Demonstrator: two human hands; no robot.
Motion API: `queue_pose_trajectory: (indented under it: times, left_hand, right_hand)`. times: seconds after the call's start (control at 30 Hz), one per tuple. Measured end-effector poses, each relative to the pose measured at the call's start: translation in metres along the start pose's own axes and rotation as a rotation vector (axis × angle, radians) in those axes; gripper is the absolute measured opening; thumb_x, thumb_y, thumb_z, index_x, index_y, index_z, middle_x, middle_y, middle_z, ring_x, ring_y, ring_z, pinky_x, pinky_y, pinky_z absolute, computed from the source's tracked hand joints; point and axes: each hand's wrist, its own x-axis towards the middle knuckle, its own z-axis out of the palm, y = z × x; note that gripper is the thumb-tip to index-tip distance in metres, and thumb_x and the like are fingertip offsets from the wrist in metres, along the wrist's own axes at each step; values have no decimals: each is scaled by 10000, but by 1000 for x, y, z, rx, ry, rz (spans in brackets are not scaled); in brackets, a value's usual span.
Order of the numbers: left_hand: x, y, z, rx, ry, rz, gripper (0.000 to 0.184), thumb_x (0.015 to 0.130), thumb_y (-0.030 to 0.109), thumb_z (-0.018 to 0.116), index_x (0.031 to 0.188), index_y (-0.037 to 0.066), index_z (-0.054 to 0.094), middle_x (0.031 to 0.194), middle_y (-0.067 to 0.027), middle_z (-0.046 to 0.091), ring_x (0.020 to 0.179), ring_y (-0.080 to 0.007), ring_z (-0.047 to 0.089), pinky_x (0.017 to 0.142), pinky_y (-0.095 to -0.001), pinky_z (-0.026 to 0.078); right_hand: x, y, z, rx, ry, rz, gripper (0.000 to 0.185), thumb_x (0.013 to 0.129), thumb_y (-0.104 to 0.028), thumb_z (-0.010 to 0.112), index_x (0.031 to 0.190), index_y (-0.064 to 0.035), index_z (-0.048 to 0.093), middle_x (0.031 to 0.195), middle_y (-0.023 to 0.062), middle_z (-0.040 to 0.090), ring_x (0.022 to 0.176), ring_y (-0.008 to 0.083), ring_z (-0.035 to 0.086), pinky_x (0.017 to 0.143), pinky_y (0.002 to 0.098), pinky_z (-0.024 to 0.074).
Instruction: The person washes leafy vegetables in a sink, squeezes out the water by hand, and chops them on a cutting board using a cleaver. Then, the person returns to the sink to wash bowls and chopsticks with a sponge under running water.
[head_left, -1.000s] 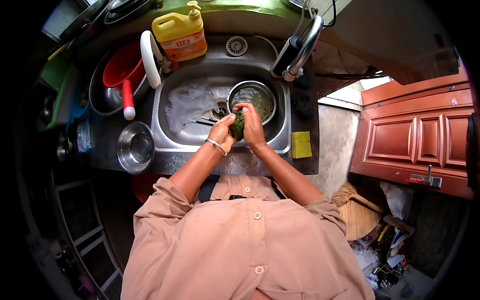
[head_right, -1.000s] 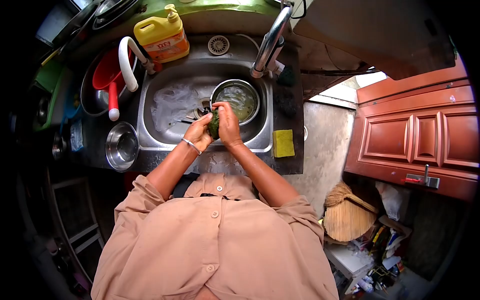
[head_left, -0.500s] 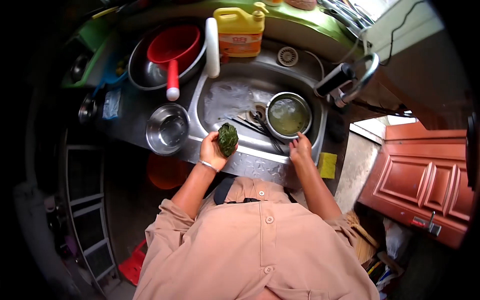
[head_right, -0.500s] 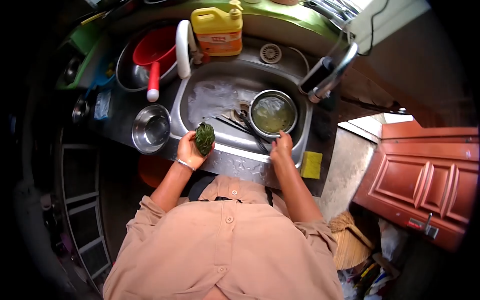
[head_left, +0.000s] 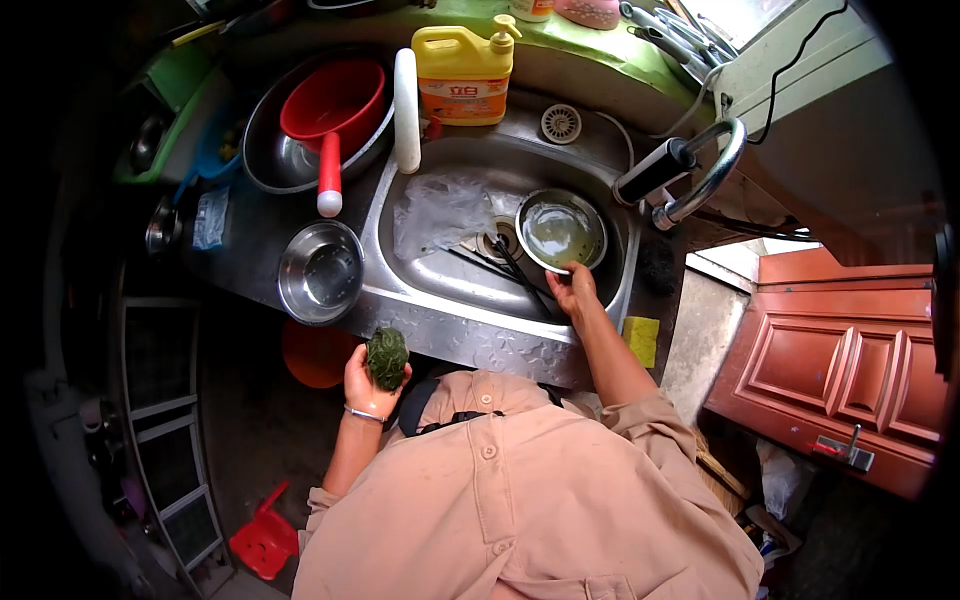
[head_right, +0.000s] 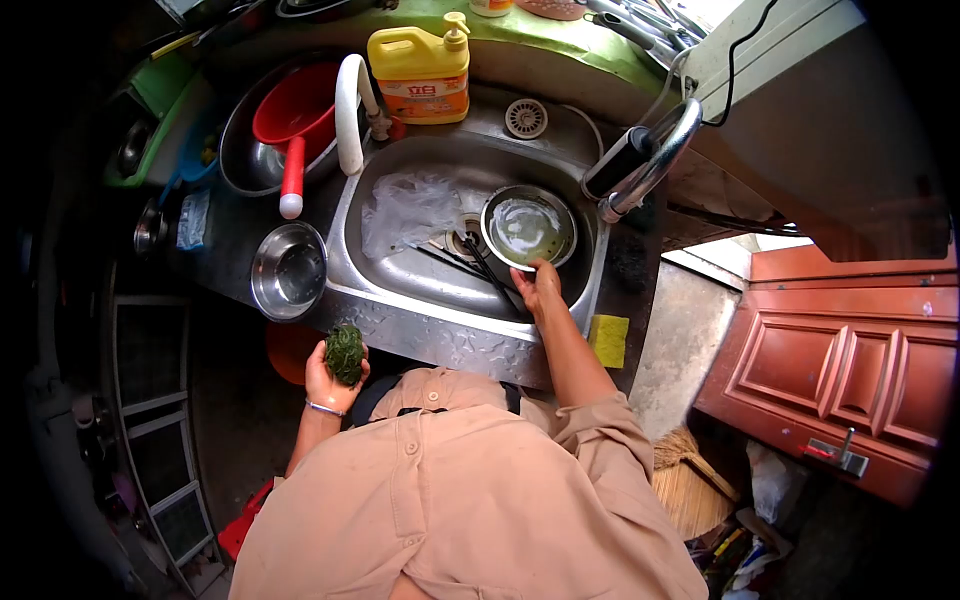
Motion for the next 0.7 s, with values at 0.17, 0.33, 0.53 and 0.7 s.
queue_pose_trajectory:
  times: [0.17, 0.33, 0.53, 0.7]
  left_hand:
    - [3, -5, -3, 20, -9, -40, 327, 889, 299, 410, 990, 63, 611, 927, -96, 646, 817, -245, 624, 694, -409, 524]
    - [-3, -4, 2, 45, -36, -4, 322, 891, 289, 401, 1007, 73, 609, 937, -99, 643, 819, -243, 623, 681, -395, 528]
    - [-5, -8, -4, 62, -43, -13, 311, 891, 285, 398, 1035, 103, 606, 932, -95, 641, 830, -237, 623, 678, -392, 530]
    - [-11, -10, 1, 53, -24, 9, 305, 885, 284, 408, 1034, 109, 608, 921, -96, 641, 815, -240, 624, 668, -394, 526]
  right_hand:
    - [-14, -14, 16, -104, -32, 36, 255, 790, -30, 457, 1026, 63, 479, 878, 187, 586, 699, 278, 626, 532, 276, 575]
    - [-24, -26, -1, -110, -154, 71, 279, 797, -17, 452, 1062, 67, 474, 981, 206, 582, 744, 297, 636, 488, 244, 543]
    - [-18, -2, 30, 128, -188, 230, 333, 795, -2, 492, 1104, 75, 394, 1012, 241, 539, 765, 342, 606, 553, 289, 565]
    - [-28, -8, -1, 23, -208, 174, 336, 774, 4, 487, 1097, 77, 426, 1014, 204, 540, 834, 372, 607, 577, 294, 596]
